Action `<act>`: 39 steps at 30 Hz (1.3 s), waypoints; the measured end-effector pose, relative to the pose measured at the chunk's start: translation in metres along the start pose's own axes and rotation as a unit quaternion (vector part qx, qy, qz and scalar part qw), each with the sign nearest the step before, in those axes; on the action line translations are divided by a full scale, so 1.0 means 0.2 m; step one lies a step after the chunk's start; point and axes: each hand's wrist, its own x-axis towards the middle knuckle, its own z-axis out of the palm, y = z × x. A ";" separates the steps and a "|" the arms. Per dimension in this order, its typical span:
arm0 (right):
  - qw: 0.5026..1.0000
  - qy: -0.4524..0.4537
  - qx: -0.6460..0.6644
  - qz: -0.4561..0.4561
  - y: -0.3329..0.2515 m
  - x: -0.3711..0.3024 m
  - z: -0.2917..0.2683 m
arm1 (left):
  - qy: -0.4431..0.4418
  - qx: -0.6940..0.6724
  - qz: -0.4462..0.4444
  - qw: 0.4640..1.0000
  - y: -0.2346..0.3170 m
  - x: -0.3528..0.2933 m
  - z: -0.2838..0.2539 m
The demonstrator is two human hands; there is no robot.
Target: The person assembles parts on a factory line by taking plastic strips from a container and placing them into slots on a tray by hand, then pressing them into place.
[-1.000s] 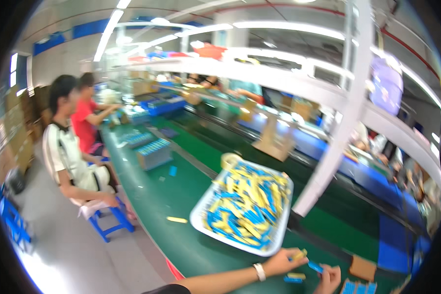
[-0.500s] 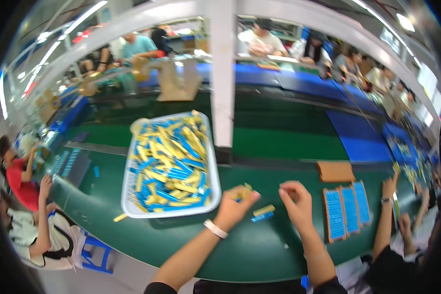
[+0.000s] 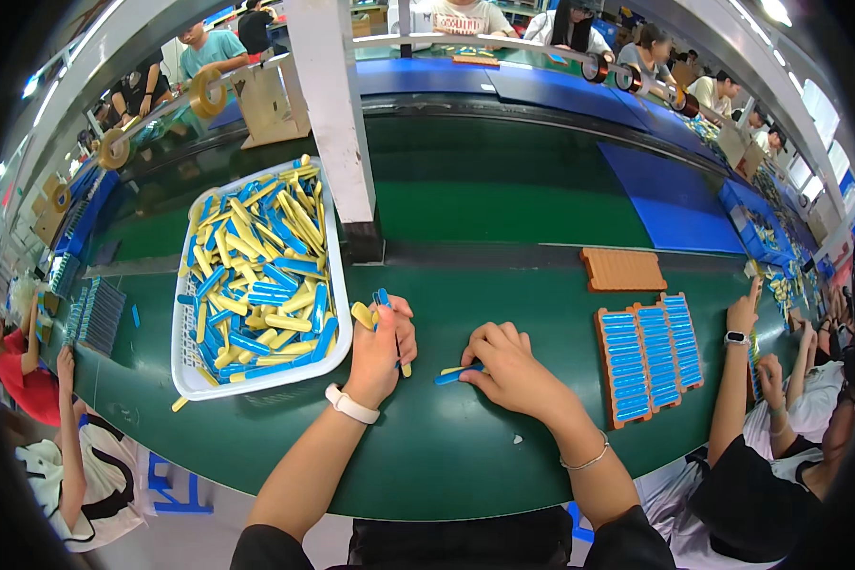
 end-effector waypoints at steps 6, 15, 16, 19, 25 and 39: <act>1.000 0.026 -0.003 0.015 -0.01 -0.01 0.00 | 0.042 0.060 -0.035 0.997 0.04 0.00 0.12; 0.824 0.134 0.529 0.153 -0.05 0.04 -0.01 | 0.004 0.009 -0.115 0.993 0.03 -0.10 0.21; 0.801 0.140 0.562 0.152 -0.08 0.05 0.00 | 0.003 0.036 -0.132 0.991 0.01 -0.10 0.22; 0.816 0.161 0.527 0.172 -0.10 0.05 0.01 | 0.021 0.031 -0.101 0.994 -0.01 -0.10 0.22; 0.837 0.140 0.517 0.108 -0.14 0.11 0.04 | 0.100 0.012 -0.052 0.994 0.04 -0.12 0.14; 0.795 0.245 0.537 0.142 -0.09 0.06 0.05 | -0.033 -0.057 -0.183 0.981 0.04 -0.10 0.14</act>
